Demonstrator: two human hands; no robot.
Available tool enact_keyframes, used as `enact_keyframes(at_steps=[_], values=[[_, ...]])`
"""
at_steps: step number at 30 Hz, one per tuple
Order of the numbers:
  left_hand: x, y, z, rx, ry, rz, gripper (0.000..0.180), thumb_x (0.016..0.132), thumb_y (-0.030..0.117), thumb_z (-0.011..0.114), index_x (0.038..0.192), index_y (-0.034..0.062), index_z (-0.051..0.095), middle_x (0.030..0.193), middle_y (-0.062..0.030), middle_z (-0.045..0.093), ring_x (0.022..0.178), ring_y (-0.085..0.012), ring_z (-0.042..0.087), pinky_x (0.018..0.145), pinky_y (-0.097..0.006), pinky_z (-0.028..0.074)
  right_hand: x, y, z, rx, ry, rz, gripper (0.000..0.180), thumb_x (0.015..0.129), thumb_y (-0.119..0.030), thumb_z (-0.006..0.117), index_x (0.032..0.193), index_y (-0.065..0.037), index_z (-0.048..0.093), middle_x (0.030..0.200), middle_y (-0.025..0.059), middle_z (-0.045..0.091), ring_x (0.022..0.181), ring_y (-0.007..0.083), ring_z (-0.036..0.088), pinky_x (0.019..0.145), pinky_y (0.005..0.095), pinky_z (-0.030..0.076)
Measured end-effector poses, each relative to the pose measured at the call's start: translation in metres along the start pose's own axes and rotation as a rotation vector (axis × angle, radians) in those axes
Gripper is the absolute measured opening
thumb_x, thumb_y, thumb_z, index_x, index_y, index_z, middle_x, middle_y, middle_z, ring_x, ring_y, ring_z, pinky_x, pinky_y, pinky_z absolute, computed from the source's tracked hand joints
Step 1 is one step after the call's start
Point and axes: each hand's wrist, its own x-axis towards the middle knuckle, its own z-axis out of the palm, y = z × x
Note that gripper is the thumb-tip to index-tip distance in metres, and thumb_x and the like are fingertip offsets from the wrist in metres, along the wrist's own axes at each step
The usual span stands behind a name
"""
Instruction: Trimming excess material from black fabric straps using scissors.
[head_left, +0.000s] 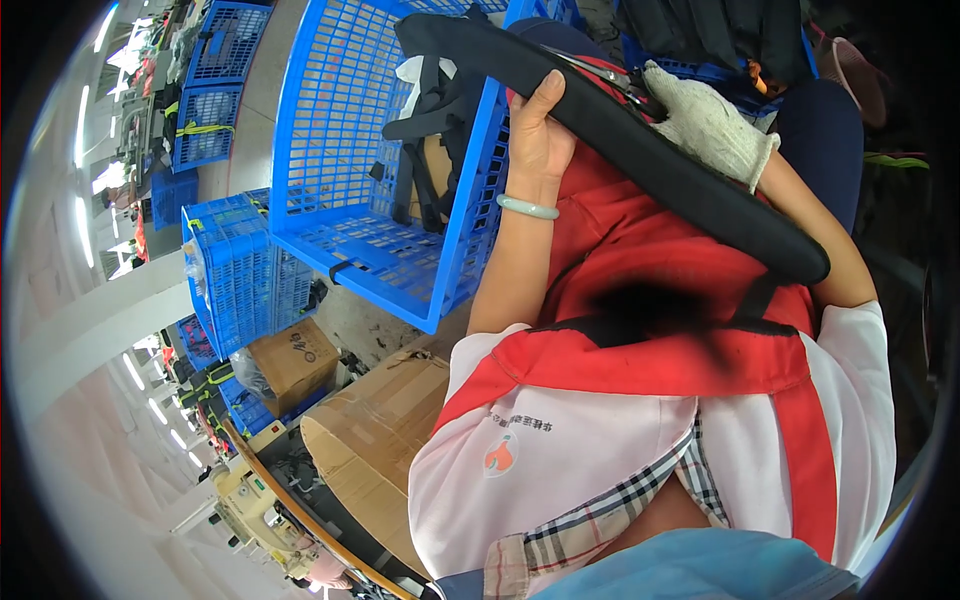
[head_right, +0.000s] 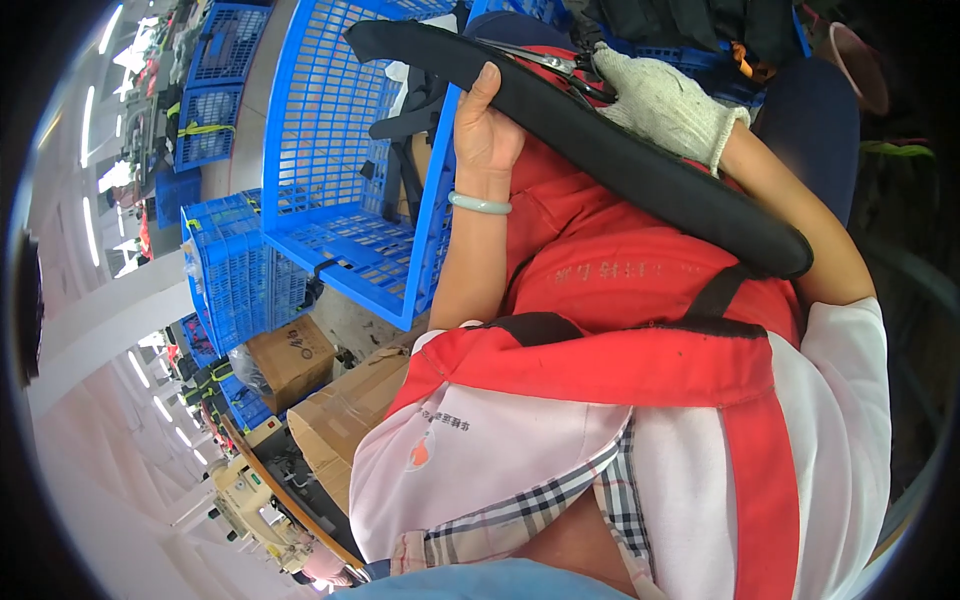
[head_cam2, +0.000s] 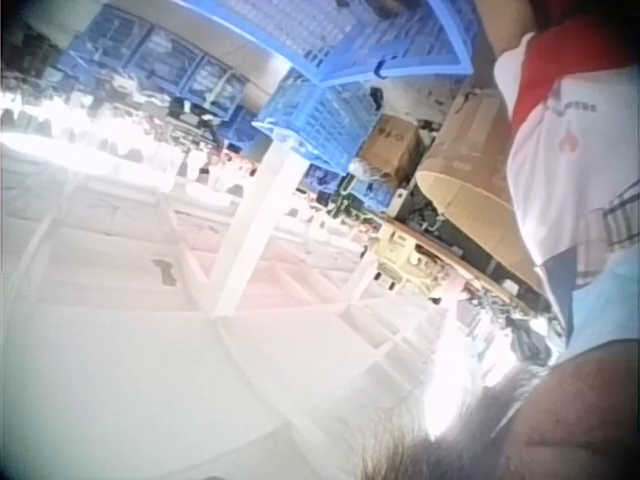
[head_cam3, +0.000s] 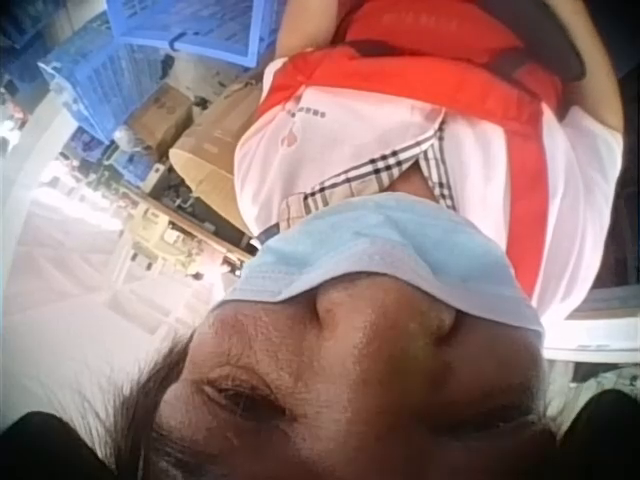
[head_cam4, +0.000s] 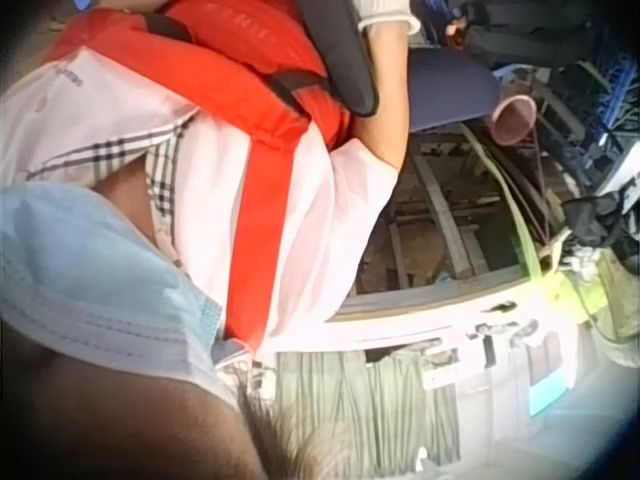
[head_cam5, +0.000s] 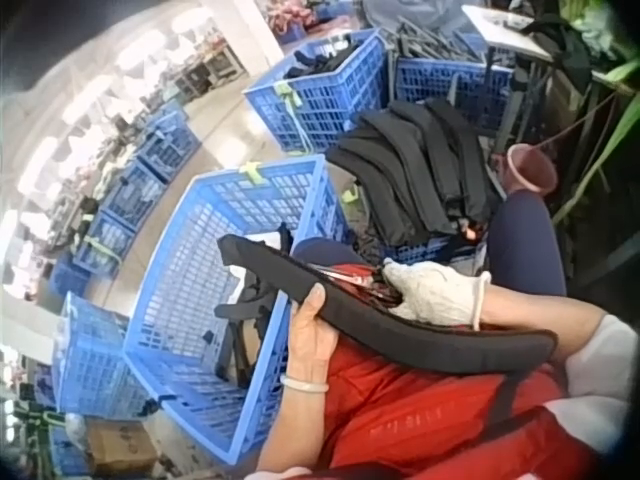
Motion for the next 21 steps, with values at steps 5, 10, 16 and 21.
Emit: enact_keyframes(at_steps=[5, 10, 16, 21], values=[[0.007, 0.007, -0.01, -0.06, 0.103, 0.045, 0.025, 0.086, 0.014, 0.068, 0.109, 0.008, 0.06, 0.106, -0.0069, 0.063, 0.099, -0.0215, 0.061, 0.095, -0.039, 0.048, -0.006, 0.029, 0.013, 0.224, -0.022, 0.088, 0.045, 0.089, -0.038, 0.059, 0.108, 0.003, 0.055, 0.094, 0.0204, 0.065, 0.087, 0.0332, 0.063, 0.074, 0.0398, 0.047], [0.019, 0.039, -0.019, -0.221, 0.199, 0.151, 0.03, 0.091, 0.021, 0.062, 0.112, 0.001, 0.055, 0.114, -0.014, 0.061, 0.108, -0.0282, 0.058, 0.097, -0.047, 0.046, -0.024, 0.088, 0.005, 1.217, 0.235, 0.419, 0.039, 0.094, -0.039, 0.051, 0.105, -0.003, 0.06, 0.08, 0.0104, 0.064, 0.058, 0.0192, 0.061, 0.047, 0.0319, 0.05], [0.016, 0.03, -0.005, -0.259, 0.219, 0.101, 0.024, 0.089, 0.015, 0.065, 0.107, 0.0013, 0.058, 0.108, -0.0114, 0.063, 0.103, -0.026, 0.06, 0.096, -0.042, 0.047, -0.039, 0.09, 0.055, 1.667, -0.114, 0.378, 0.031, 0.096, -0.031, 0.048, 0.109, -0.004, 0.057, 0.078, 0.0116, 0.06, 0.055, 0.0215, 0.059, 0.053, 0.0336, 0.051], [0.01, 0.025, -0.006, -0.217, 0.14, -0.002, 0.023, 0.086, 0.013, 0.068, 0.104, 0.0014, 0.061, 0.102, -0.0092, 0.065, 0.096, -0.0229, 0.062, 0.093, -0.038, 0.048, -0.026, 0.031, 0.039, 0.752, -0.032, 0.36, 0.023, 0.093, -0.022, 0.055, 0.107, -0.004, 0.055, 0.093, 0.0057, 0.063, 0.084, 0.0118, 0.059, 0.071, 0.0297, 0.05]])
